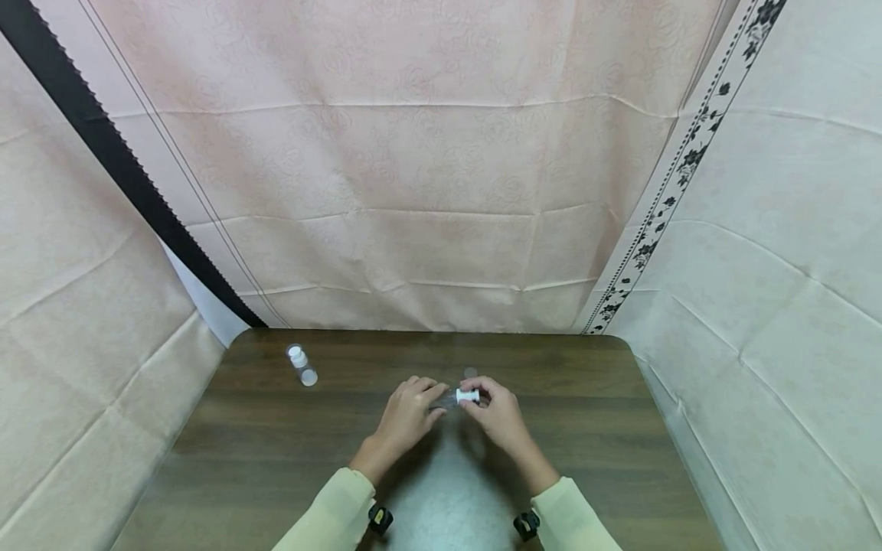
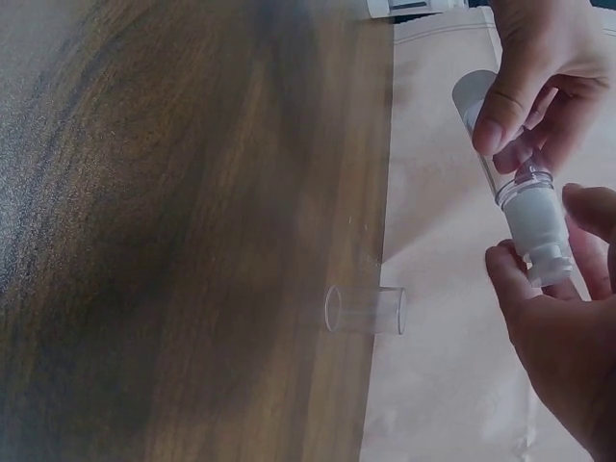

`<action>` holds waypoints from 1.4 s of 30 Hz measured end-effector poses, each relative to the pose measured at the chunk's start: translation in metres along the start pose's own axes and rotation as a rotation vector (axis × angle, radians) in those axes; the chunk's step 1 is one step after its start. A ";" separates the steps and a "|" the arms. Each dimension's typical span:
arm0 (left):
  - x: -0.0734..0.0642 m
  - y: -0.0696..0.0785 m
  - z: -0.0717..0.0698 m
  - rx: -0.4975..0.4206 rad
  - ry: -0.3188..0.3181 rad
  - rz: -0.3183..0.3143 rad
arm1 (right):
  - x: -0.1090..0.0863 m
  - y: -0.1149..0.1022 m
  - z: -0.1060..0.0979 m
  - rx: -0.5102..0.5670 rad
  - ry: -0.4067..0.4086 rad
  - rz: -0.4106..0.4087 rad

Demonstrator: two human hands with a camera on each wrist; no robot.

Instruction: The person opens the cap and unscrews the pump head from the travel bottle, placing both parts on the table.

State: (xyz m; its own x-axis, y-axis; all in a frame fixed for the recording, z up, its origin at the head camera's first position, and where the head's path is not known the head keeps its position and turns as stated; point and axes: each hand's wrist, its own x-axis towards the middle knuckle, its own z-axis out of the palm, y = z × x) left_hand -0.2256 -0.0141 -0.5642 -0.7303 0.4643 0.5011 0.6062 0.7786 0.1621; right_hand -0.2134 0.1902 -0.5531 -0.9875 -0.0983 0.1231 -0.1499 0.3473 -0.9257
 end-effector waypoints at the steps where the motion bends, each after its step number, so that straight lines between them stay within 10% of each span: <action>1: 0.000 0.000 0.000 0.003 0.003 0.001 | 0.000 0.000 0.000 0.001 0.002 -0.010; 19: -0.002 0.003 0.006 0.027 0.008 0.005 | 0.006 0.009 -0.001 -0.089 0.001 0.155; 42: 0.004 0.001 0.009 0.010 -0.017 -0.013 | 0.008 0.009 -0.006 -0.043 -0.038 0.041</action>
State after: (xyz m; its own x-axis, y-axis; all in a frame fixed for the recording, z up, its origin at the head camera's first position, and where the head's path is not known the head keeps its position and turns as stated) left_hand -0.2311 -0.0078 -0.5696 -0.7434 0.4612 0.4843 0.5936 0.7887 0.1600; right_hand -0.2227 0.1981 -0.5583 -0.9905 -0.1180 0.0711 -0.1122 0.3910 -0.9135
